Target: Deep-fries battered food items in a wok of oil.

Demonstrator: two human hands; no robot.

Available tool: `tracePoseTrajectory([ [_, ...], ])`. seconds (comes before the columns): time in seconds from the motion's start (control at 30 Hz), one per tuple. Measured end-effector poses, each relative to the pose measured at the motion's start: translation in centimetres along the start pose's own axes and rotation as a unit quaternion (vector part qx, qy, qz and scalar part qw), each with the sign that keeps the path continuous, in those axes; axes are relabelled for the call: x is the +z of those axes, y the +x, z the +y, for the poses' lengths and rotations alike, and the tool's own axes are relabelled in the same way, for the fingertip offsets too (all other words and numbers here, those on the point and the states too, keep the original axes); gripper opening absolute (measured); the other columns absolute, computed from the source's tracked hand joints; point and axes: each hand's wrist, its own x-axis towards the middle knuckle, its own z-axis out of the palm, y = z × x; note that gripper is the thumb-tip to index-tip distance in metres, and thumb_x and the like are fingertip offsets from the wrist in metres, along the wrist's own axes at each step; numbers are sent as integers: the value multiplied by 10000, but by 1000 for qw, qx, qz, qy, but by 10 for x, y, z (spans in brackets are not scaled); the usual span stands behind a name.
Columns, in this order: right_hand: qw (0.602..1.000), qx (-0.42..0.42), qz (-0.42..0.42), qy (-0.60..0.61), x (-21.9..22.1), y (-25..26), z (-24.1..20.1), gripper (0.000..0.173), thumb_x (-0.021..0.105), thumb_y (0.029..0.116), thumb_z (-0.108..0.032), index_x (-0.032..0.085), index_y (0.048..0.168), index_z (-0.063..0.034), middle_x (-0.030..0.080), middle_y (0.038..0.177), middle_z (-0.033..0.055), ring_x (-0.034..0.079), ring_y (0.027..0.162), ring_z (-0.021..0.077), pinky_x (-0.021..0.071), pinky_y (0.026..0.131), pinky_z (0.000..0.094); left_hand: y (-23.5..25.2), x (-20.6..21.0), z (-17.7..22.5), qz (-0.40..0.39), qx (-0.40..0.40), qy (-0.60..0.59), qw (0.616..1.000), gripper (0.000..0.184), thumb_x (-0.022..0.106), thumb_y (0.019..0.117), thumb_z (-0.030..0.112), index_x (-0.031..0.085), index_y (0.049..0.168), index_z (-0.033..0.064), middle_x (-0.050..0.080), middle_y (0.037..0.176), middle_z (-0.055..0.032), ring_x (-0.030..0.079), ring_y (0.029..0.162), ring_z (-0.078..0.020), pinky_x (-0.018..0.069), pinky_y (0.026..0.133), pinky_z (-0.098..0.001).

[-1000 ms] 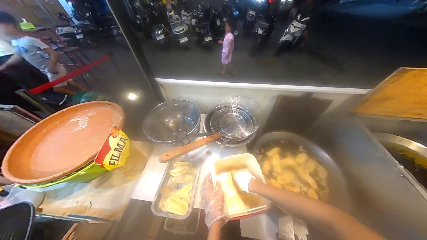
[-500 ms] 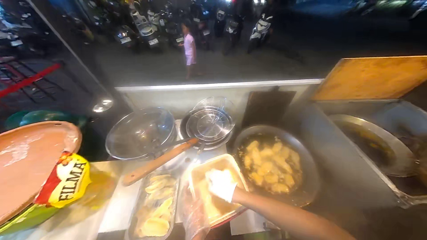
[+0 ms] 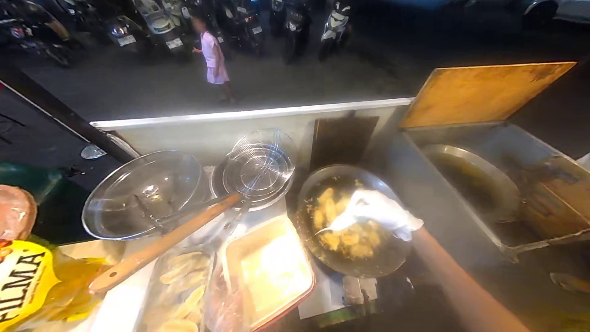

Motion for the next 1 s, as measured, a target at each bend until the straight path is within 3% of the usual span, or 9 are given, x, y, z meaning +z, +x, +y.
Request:
tracePoseTrajectory([
  [0.17, 973, 185, -3, -140, 13, 52, 103, 313, 739, 918, -227, 706, 1165, -39, 699, 1159, 222, 662, 1110, 384, 505, 972, 602, 9, 7, -19, 34, 21, -12, 999, 561, 734, 888, 148, 573, 1413, 30, 683, 1271, -151, 688, 1088, -168, 563, 950, -314],
  [0.33, 938, 245, -58, -238, 64, 120, 221, 383, 692, 948, -250, 697, 1273, -47, 655, 1335, 230, 591, 1301, 396, 452, 1103, 601, -3, -2, 8, 27, -7, 50, 998, 518, 693, 942, 157, 560, 1436, 80, 675, 1291, -150, 645, 1187, -254, 497, 1047, -468],
  [0.47, 952, 150, -7, -267, 58, 111, 135, 334, 593, 1010, -237, 703, 1247, -29, 673, 1283, 235, 622, 1251, 389, 476, 1077, 588, 1, -3, 10, 26, -21, 66, 997, 520, 692, 942, 145, 557, 1440, 78, 662, 1312, -159, 632, 1213, -280, 487, 1060, -490],
  [0.63, 965, -138, 6, -224, 97, 61, -17, 228, 661, 967, -350, 742, 1005, -141, 731, 976, 81, 709, 928, 261, 584, 831, 525, 4, -2, 7, 12, -31, 49, 998, 510, 668, 966, 206, 550, 1450, 97, 660, 1315, -148, 637, 1207, -265, 500, 1058, -486],
  [0.7, 957, -173, -79, -220, 146, 43, -46, 329, 678, 954, -385, 730, 1104, -96, 727, 1070, 135, 695, 1023, 306, 556, 903, 549, 4, -4, 9, 12, -36, 61, 997, 510, 671, 969, 248, 557, 1447, 112, 674, 1305, -123, 647, 1199, -247, 507, 1054, -481],
  [0.77, 935, -103, -238, -243, 186, 18, -81, 424, 626, 1023, -219, 610, 1335, 69, 611, 1350, 301, 554, 1308, 436, 388, 1122, 600, 2, -7, 17, 10, -42, 78, 996, 504, 666, 975, 251, 562, 1445, 104, 671, 1312, -131, 636, 1218, -268, 488, 1065, -499],
  [0.8, 905, -105, -293, -291, 214, 18, -92, 410, 603, 1031, -176, 589, 1347, 85, 584, 1384, 313, 525, 1341, 451, 374, 1130, 613, 1, -8, 19, 8, -44, 82, 996, 506, 668, 972, 253, 564, 1445, 105, 666, 1321, -133, 628, 1231, -274, 481, 1075, -502],
  [0.9, 827, -167, -370, -390, 305, 43, -82, 330, 598, 997, -97, 622, 1280, 72, 608, 1319, 312, 566, 1267, 488, 456, 1028, 673, 0, -10, 23, 11, -44, 79, 996, 503, 672, 969, 281, 580, 1432, 107, 667, 1319, -142, 630, 1226, -290, 480, 1072, -525],
  [1.0, 849, -251, -357, -297, 314, 30, -89, 400, 537, 1059, -155, 573, 1344, 122, 600, 1329, 353, 571, 1268, 488, 421, 1112, 581, -4, -15, 31, 4, -49, 24, 999, 502, 665, 977, 229, 561, 1434, 49, 649, 1334, -181, 624, 1234, -297, 484, 1080, -492],
])
